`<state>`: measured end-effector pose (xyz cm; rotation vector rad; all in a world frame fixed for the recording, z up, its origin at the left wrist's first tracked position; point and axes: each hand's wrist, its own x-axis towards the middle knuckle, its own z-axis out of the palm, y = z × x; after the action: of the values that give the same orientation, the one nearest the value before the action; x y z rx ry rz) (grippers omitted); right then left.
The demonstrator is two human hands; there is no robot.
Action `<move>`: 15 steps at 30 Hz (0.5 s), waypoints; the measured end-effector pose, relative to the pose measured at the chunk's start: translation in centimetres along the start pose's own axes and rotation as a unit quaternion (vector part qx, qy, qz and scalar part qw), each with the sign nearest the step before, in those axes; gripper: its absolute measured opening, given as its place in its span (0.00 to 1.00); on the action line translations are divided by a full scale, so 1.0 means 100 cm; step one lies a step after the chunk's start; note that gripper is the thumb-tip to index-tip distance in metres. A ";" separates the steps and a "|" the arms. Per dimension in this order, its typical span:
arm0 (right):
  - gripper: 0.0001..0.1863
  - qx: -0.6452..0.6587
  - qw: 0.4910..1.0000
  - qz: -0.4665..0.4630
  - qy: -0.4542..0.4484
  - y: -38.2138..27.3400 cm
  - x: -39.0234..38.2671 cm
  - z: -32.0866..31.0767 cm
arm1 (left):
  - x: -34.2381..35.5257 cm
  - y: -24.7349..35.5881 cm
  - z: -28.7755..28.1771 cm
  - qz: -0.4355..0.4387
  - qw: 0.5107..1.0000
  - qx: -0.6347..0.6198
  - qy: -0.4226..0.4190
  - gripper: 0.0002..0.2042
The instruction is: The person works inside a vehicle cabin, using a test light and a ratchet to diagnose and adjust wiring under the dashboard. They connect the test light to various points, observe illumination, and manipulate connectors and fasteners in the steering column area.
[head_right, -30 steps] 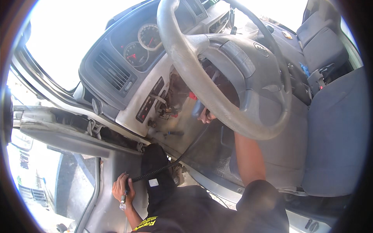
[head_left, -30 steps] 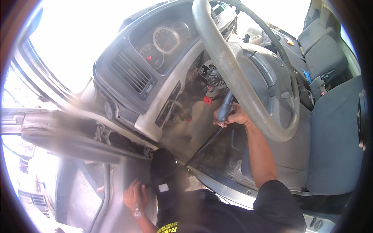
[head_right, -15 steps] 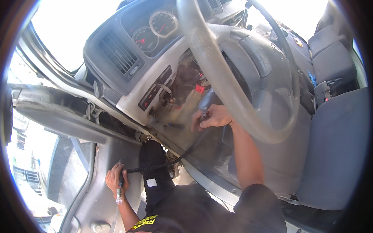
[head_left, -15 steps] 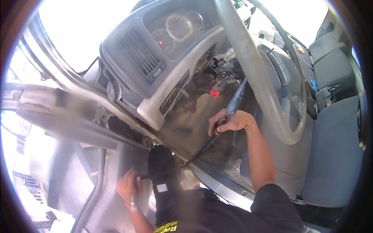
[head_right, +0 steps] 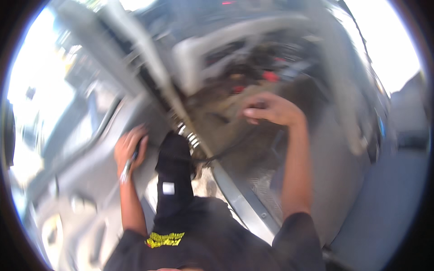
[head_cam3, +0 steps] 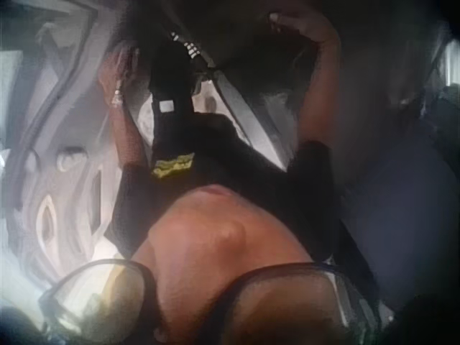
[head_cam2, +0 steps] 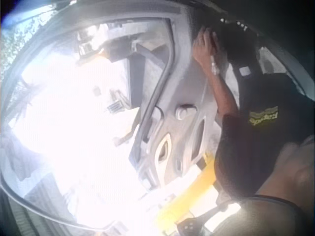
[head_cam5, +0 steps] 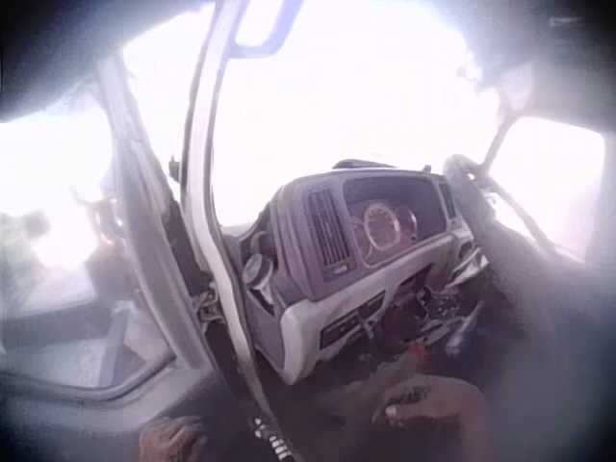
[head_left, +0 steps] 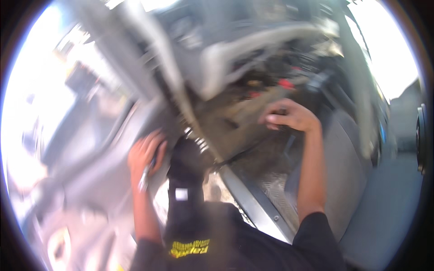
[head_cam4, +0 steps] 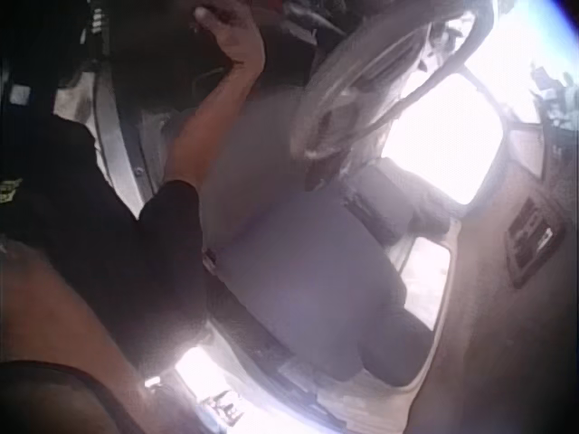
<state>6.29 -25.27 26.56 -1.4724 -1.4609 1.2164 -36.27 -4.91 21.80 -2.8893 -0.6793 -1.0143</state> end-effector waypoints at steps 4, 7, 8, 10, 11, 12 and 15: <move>0.20 0.008 1.000 -0.021 0.013 -0.030 -0.020 0.030 | 0.003 -0.003 0.007 0.004 0.990 -0.141 0.000 0.07; 0.25 -0.034 0.985 -0.161 -0.049 -0.074 -0.002 0.085 | -0.036 0.020 0.002 -0.087 0.925 -0.350 0.117 0.07; 0.27 -0.038 0.970 -0.224 -0.085 -0.083 0.007 0.108 | -0.051 0.031 -0.002 -0.086 0.910 -0.379 0.144 0.07; 0.29 0.003 0.931 -0.320 -0.173 -0.094 0.013 0.155 | -0.082 0.063 -0.018 -0.099 0.873 -0.453 0.150 0.08; 0.28 -0.019 0.915 -0.371 -0.156 -0.099 0.016 0.183 | -0.097 0.079 -0.037 -0.123 0.859 -0.478 0.135 0.08; 0.28 -0.037 0.896 -0.422 -0.133 -0.102 0.015 0.214 | -0.111 0.088 -0.049 -0.110 0.855 -0.489 0.136 0.09; 0.26 -0.203 0.855 -0.478 -0.019 -0.131 0.022 0.306 | -0.148 0.108 -0.071 -0.107 0.840 -0.504 0.168 0.13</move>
<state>-26.97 -25.58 29.62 -0.7102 -2.1678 0.3203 -46.48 -21.62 19.99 -3.2211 -0.5422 -2.4769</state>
